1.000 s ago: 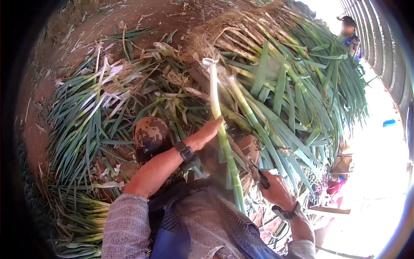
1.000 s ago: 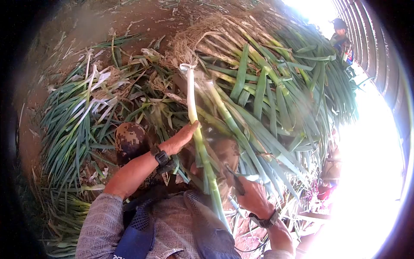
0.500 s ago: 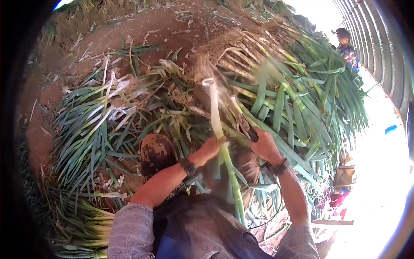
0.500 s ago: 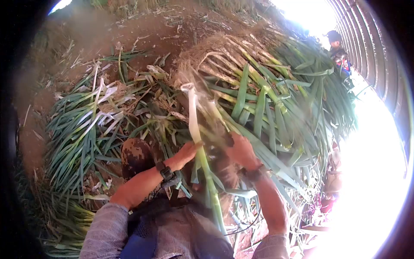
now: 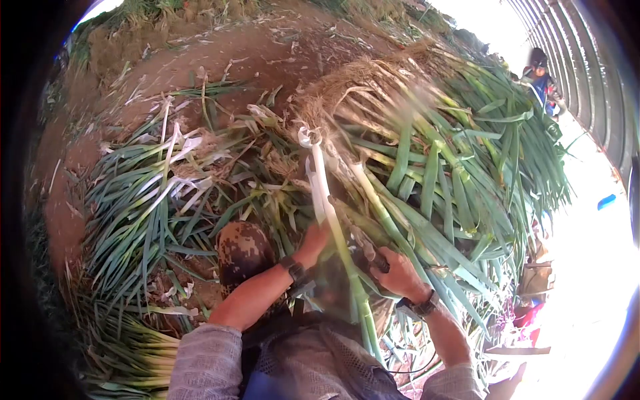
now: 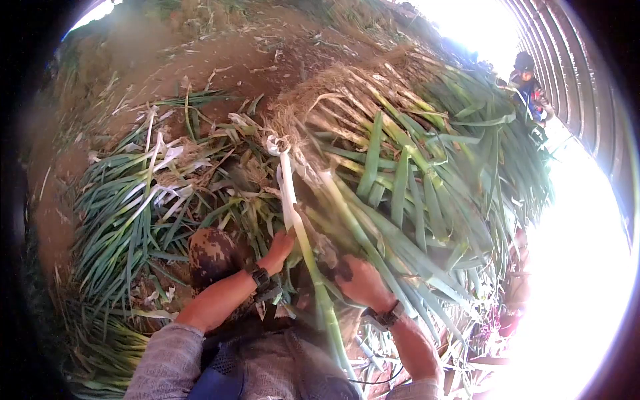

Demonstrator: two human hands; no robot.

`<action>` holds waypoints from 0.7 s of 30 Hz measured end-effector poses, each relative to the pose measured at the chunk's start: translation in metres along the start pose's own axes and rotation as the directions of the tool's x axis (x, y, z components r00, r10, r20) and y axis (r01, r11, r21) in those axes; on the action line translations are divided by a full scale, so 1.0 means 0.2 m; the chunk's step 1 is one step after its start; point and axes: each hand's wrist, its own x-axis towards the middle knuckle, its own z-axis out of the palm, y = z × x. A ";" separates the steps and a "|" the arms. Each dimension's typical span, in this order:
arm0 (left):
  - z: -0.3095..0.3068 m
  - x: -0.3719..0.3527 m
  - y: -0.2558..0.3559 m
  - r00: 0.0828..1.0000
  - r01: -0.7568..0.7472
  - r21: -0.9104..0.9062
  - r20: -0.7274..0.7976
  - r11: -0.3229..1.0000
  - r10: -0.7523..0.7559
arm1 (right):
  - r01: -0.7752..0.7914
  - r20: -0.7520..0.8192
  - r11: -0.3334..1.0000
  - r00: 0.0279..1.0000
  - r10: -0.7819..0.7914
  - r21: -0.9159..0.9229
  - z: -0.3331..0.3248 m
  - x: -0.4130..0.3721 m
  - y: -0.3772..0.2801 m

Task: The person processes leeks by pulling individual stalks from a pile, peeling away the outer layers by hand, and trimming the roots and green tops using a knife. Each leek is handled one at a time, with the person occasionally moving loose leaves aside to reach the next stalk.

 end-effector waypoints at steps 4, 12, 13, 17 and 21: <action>-0.02 0.16 -0.08 0.761 -0.201 0.722 -0.310 0.662 0.570 | 0.042 -0.087 0.999 0.995 -0.044 -0.026 0.03 -0.02 0.03; -0.12 0.36 -0.07 0.794 -0.473 0.271 -0.283 0.839 0.539 | 0.074 -0.134 0.995 0.989 -0.065 0.065 0.09 0.01 0.10; -0.10 0.29 0.03 0.916 -0.350 -0.159 -0.266 0.923 0.302 | 0.035 -0.104 0.988 0.994 -0.019 0.149 0.09 0.01 0.11; -0.02 0.06 0.30 0.998 0.042 -0.628 -0.014 0.777 -0.066 | -0.044 -0.018 0.934 0.998 0.054 0.355 -0.04 0.01 0.03; 0.02 -0.12 0.35 0.960 0.098 -0.623 0.263 0.776 0.090 | 0.080 -0.045 0.993 0.996 -0.076 0.082 -0.05 0.06 0.06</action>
